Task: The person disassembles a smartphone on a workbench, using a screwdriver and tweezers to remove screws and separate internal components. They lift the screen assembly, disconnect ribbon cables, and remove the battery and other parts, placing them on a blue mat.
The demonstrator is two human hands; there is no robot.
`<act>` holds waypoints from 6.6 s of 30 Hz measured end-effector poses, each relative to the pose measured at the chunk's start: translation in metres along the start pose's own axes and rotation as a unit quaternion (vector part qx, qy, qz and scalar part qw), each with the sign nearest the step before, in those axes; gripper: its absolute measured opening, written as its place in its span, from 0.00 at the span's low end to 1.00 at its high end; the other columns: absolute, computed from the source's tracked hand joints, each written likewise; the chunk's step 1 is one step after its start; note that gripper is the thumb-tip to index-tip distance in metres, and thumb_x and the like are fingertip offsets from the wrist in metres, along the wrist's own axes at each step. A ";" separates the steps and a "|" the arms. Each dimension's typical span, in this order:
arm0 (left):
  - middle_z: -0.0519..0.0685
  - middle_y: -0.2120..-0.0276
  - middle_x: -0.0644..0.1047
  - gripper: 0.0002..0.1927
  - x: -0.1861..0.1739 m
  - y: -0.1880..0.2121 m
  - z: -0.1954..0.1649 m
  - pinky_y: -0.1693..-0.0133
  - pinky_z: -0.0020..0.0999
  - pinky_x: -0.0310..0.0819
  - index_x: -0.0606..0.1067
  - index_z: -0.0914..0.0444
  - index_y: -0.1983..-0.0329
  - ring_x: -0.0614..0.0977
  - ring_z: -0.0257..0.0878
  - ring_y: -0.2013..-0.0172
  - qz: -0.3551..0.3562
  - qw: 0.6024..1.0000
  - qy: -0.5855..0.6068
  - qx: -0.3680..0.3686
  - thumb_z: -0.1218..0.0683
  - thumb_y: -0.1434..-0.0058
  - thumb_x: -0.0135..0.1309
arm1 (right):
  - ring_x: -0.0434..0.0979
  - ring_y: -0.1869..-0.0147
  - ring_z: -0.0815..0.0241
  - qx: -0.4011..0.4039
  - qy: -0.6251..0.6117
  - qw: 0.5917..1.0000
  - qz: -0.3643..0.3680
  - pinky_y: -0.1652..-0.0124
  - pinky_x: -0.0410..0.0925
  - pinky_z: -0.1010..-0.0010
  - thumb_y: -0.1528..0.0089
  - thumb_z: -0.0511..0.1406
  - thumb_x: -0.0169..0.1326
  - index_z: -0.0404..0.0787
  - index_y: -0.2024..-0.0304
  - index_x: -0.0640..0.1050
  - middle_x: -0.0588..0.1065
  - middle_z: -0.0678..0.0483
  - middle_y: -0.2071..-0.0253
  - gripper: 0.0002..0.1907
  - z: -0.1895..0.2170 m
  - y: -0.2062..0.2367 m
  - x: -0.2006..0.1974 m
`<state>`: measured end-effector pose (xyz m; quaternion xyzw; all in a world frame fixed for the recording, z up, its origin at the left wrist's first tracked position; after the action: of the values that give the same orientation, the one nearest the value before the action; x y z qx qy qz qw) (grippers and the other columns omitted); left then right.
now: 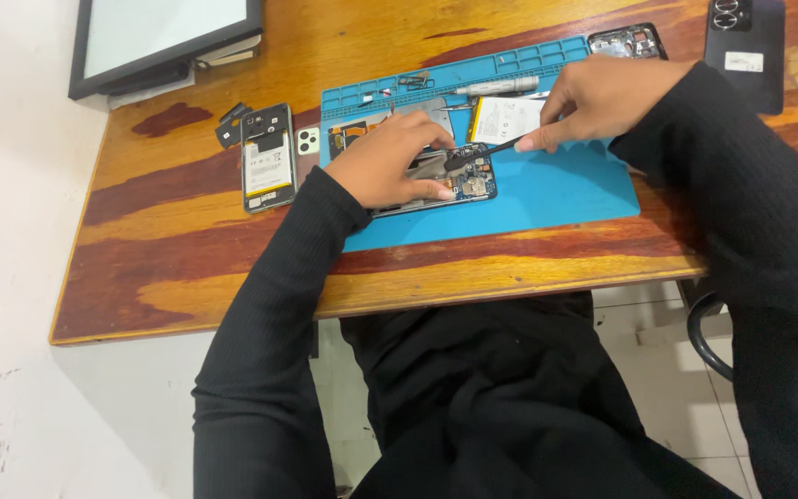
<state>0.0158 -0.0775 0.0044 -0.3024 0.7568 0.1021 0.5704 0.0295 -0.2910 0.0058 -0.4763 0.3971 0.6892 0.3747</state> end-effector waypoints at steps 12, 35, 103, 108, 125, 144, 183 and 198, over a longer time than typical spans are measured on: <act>0.50 0.50 0.74 0.33 0.004 -0.001 0.003 0.48 0.43 0.74 0.75 0.60 0.44 0.75 0.48 0.47 0.013 1.000 -0.003 -0.014 0.37 0.46 0.68 | 0.80 0.72 0.55 0.066 0.037 0.996 -0.039 0.64 0.73 0.64 0.35 0.59 0.52 0.42 0.66 0.88 0.82 0.46 0.74 0.30 -0.005 0.018 -0.024; 0.49 0.50 0.74 0.33 0.001 0.001 -0.001 0.47 0.43 0.73 0.75 0.59 0.43 0.75 0.47 0.46 0.009 1.000 0.005 -0.012 0.37 0.45 0.67 | 0.80 0.73 0.48 0.073 0.039 0.997 -0.003 0.70 0.73 0.61 0.46 0.62 0.60 0.33 0.66 0.85 0.78 0.43 0.77 0.36 -0.015 0.009 -0.010; 0.49 0.50 0.75 0.32 0.003 -0.001 0.001 0.49 0.43 0.73 0.75 0.59 0.45 0.75 0.48 0.48 0.026 0.999 -0.010 -0.027 0.37 0.47 0.67 | 0.78 0.75 0.56 0.029 -0.083 0.994 0.069 0.71 0.68 0.67 0.51 0.61 0.63 0.36 0.74 0.88 0.79 0.49 0.79 0.33 -0.014 -0.011 0.017; 0.50 0.50 0.75 0.32 0.004 -0.002 0.004 0.48 0.44 0.73 0.75 0.59 0.45 0.75 0.47 0.48 0.038 0.998 -0.017 -0.037 0.36 0.45 0.65 | 0.73 0.79 0.56 0.078 -0.064 0.993 0.055 0.75 0.65 0.66 0.52 0.60 0.64 0.37 0.76 0.87 0.77 0.50 0.82 0.32 -0.034 -0.006 0.010; 0.53 0.47 0.74 0.34 -0.002 0.001 -0.004 0.45 0.43 0.72 0.73 0.63 0.40 0.73 0.51 0.45 0.042 0.999 0.018 0.011 0.38 0.42 0.65 | 0.76 0.77 0.56 0.035 -0.073 0.995 0.057 0.73 0.66 0.66 0.50 0.60 0.63 0.37 0.78 0.87 0.78 0.51 0.82 0.32 -0.012 -0.006 0.011; 0.53 0.47 0.72 0.37 0.003 0.002 0.001 0.46 0.43 0.72 0.71 0.61 0.37 0.72 0.50 0.45 0.063 0.998 0.017 -0.018 0.37 0.42 0.63 | 0.72 0.81 0.52 0.087 -0.031 0.995 0.033 0.76 0.65 0.61 0.49 0.58 0.65 0.34 0.76 0.83 0.73 0.47 0.84 0.32 -0.012 0.010 -0.006; 0.52 0.46 0.73 0.35 0.004 0.003 0.006 0.44 0.44 0.71 0.72 0.60 0.37 0.71 0.49 0.42 0.062 0.997 0.042 -0.003 0.38 0.43 0.65 | 0.75 0.78 0.52 0.111 -0.013 0.993 0.046 0.72 0.69 0.62 0.46 0.58 0.62 0.38 0.71 0.83 0.74 0.49 0.81 0.30 -0.016 0.012 -0.002; 0.52 0.47 0.74 0.34 0.005 0.004 0.009 0.44 0.43 0.71 0.73 0.60 0.38 0.72 0.48 0.44 0.067 0.997 0.033 -0.028 0.39 0.44 0.65 | 0.78 0.74 0.50 0.117 0.032 0.991 0.063 0.71 0.71 0.60 0.48 0.60 0.64 0.36 0.67 0.85 0.77 0.46 0.78 0.33 -0.028 0.010 -0.003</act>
<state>0.0198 -0.0722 -0.0040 -0.2704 0.7905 0.1513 0.5283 0.0318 -0.3211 0.0042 -0.4251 0.5157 0.6448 0.3709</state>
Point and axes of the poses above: each hand's wrist, its own y-axis away from the middle knuckle, its own x-axis out of the palm, z = x × y, the point moved 8 cm from there along -y, towards the middle knuckle
